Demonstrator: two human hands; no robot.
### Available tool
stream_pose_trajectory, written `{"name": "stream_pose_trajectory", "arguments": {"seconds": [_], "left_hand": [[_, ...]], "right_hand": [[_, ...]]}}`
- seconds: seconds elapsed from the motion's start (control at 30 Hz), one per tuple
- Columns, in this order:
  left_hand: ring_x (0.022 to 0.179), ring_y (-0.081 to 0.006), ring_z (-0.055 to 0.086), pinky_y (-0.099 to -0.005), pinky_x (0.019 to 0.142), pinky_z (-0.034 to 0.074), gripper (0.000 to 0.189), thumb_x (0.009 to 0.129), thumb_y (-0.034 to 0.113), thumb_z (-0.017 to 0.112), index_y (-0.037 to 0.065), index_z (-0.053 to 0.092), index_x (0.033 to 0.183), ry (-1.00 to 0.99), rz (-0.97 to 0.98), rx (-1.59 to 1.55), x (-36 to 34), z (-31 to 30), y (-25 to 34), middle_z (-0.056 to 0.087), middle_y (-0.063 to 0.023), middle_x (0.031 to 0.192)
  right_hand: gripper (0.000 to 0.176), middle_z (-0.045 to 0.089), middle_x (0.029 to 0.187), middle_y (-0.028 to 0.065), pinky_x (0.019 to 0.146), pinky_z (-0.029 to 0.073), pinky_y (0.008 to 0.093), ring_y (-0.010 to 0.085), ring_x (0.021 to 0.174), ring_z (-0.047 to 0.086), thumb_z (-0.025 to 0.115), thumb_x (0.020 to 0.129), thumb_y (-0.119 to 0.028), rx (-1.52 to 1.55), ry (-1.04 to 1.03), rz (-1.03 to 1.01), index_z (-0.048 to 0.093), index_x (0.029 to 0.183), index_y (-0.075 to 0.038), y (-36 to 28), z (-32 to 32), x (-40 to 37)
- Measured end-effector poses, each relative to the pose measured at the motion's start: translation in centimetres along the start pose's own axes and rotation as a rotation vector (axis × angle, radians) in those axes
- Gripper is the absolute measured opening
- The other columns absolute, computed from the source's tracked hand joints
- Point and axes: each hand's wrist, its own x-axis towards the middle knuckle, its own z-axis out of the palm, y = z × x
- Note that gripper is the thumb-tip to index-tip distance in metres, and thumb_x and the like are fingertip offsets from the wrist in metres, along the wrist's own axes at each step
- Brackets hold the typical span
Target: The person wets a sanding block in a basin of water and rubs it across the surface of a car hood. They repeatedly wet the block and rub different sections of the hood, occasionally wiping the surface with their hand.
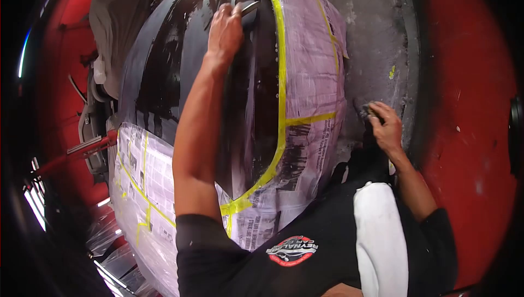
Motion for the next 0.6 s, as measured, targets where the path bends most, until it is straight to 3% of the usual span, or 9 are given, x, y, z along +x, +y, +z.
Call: {"name": "stream_pose_trajectory", "arguments": {"seconds": [0.07,0.1,0.17,0.2,0.27,0.37,0.43,0.5,0.6], "left_hand": [[0.111,-0.0357,0.063,-0.0464,0.098,0.051,0.044,0.088,0.003,0.056,0.017,0.067,0.128,-0.116,0.231,-0.008,3.2,1.6,-0.7,0.065,-0.0147,0.119],[0.111,-0.0357,0.063,-0.0464,0.098,0.051,0.044,0.088,0.003,0.056,0.017,0.067,0.128,-0.153,0.229,-0.009,4.7,2.3,-0.9,0.065,-0.0147,0.119],[0.116,-0.0342,0.060,-0.0474,0.099,0.049,0.058,0.084,0.000,0.058,0.028,0.065,0.134,-0.264,0.288,0.027,6.6,3.3,-0.6,0.062,-0.0091,0.128],[0.116,-0.0342,0.060,-0.0474,0.099,0.049,0.058,0.084,0.000,0.058,0.028,0.065,0.134,-0.292,0.293,0.026,7.1,3.0,0.2,0.062,-0.0091,0.128],[0.116,-0.0363,0.057,-0.0477,0.098,0.044,0.049,0.081,-0.002,0.056,0.013,0.066,0.127,-0.515,0.260,-0.059,6.5,1.9,1.5,0.065,-0.0157,0.116],[0.119,-0.0353,0.053,-0.0470,0.099,0.043,0.050,0.081,-0.002,0.054,0.013,0.065,0.128,-0.422,0.374,-0.036,1.9,-1.8,3.5,0.062,-0.0136,0.123],[0.120,-0.0330,0.056,-0.0476,0.099,0.048,0.060,0.081,0.000,0.061,0.027,0.064,0.134,-0.414,0.396,-0.036,-2.5,-4.5,4.7,0.058,-0.0062,0.134],[0.125,-0.0333,0.051,-0.0473,0.103,0.046,0.065,0.072,-0.005,0.064,0.022,0.068,0.132,-0.490,0.325,-0.064,-6.9,-8.4,7.6,0.056,-0.0087,0.135],[0.125,-0.0334,0.050,-0.0468,0.103,0.043,0.062,0.075,0.000,0.066,0.020,0.065,0.133,-0.528,0.279,-0.043,-13.3,-12.6,10.1,0.053,-0.0104,0.136]], "right_hand": [[0.031,0.070,0.125,0.0143,0.104,0.049,0.0371,0.0298,0.119,0.065,0.072,0.087,-0.006,0.077,0.009,0.085,0.074,0.118,-0.005,2.5,-0.6,0.4],[0.030,0.069,0.126,0.0136,0.105,0.049,0.0375,0.0302,0.120,0.064,0.071,0.088,-0.006,0.146,0.026,0.173,0.074,0.118,-0.006,3.3,-0.5,0.0],[0.029,0.070,0.124,0.0137,0.104,0.049,0.0357,0.0282,0.118,0.065,0.072,0.089,-0.005,0.092,0.006,0.207,0.074,0.118,-0.005,3.2,-1.2,0.4],[0.030,0.070,0.124,0.0127,0.103,0.050,0.0356,0.0269,0.118,0.066,0.071,0.089,-0.005,0.139,0.011,0.240,0.073,0.118,-0.005,3.8,-0.9,0.4],[0.030,0.070,0.124,0.0119,0.103,0.050,0.0338,0.0245,0.117,0.066,0.071,0.089,-0.006,0.158,0.002,0.258,0.073,0.120,-0.005,5.0,-0.5,0.6],[0.031,0.070,0.125,0.0118,0.102,0.049,0.0324,0.0233,0.116,0.067,0.071,0.090,-0.008,0.167,0.008,0.302,0.072,0.122,-0.005,5.6,0.0,1.1],[0.032,0.070,0.126,0.0118,0.102,0.049,0.0317,0.0228,0.116,0.067,0.071,0.091,-0.009,0.159,-0.001,0.333,0.072,0.123,-0.006,5.0,0.1,1.2],[0.035,0.070,0.127,0.0114,0.102,0.049,0.0311,0.0219,0.116,0.067,0.071,0.092,-0.012,0.220,0.055,0.334,0.071,0.126,-0.006,4.0,0.3,1.4],[0.037,0.071,0.126,0.0106,0.102,0.049,0.0306,0.0196,0.116,0.067,0.072,0.093,-0.013,0.222,0.054,0.291,0.069,0.129,-0.007,2.8,0.3,1.2]]}}
